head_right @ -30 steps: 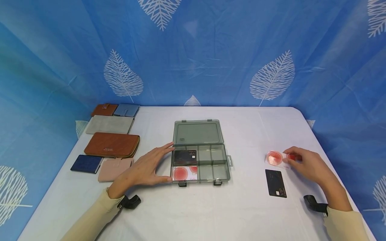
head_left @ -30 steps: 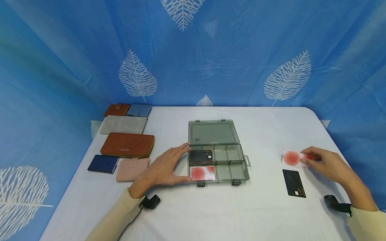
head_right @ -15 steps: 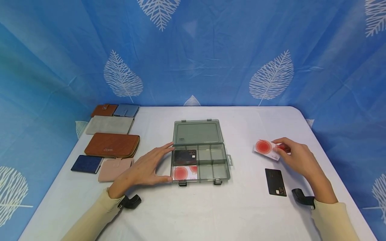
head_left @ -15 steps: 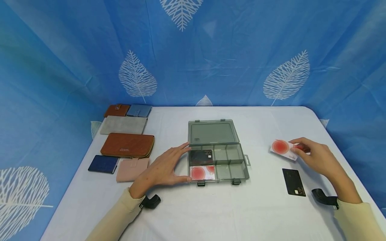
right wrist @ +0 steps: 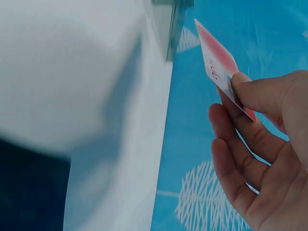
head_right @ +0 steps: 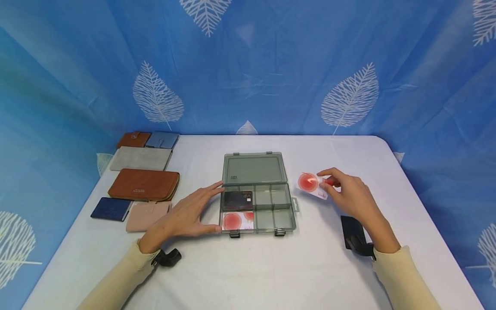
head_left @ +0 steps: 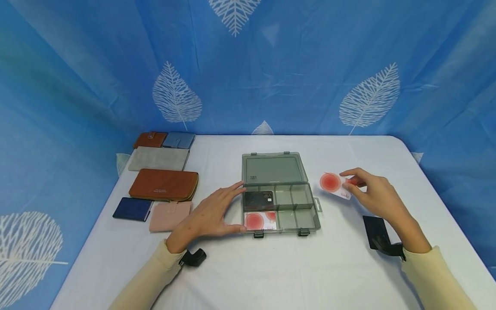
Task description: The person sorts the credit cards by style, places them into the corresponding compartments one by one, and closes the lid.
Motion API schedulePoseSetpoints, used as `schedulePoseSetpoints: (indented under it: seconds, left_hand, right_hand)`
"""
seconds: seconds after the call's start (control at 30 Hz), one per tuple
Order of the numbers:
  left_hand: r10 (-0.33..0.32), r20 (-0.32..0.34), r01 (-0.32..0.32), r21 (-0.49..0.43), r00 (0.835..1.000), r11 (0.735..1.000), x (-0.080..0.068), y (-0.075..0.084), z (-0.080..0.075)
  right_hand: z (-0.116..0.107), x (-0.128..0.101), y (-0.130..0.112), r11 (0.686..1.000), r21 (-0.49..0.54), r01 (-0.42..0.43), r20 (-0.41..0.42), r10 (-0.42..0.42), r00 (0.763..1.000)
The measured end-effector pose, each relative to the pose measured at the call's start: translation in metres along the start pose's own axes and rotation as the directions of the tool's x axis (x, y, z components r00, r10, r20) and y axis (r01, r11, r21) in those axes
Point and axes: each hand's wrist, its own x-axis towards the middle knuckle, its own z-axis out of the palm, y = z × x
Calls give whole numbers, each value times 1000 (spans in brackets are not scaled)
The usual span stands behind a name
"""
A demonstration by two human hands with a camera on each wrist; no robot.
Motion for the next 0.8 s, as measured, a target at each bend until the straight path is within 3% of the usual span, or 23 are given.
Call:
schedulePoseSetpoints:
  seconds: [0.8]
  left_hand:
    - [-22, 11, 22, 13, 1000, 1000, 0, -1, 0]
  right_hand:
    - [42, 30, -66, 978, 95, 184, 104, -194, 975]
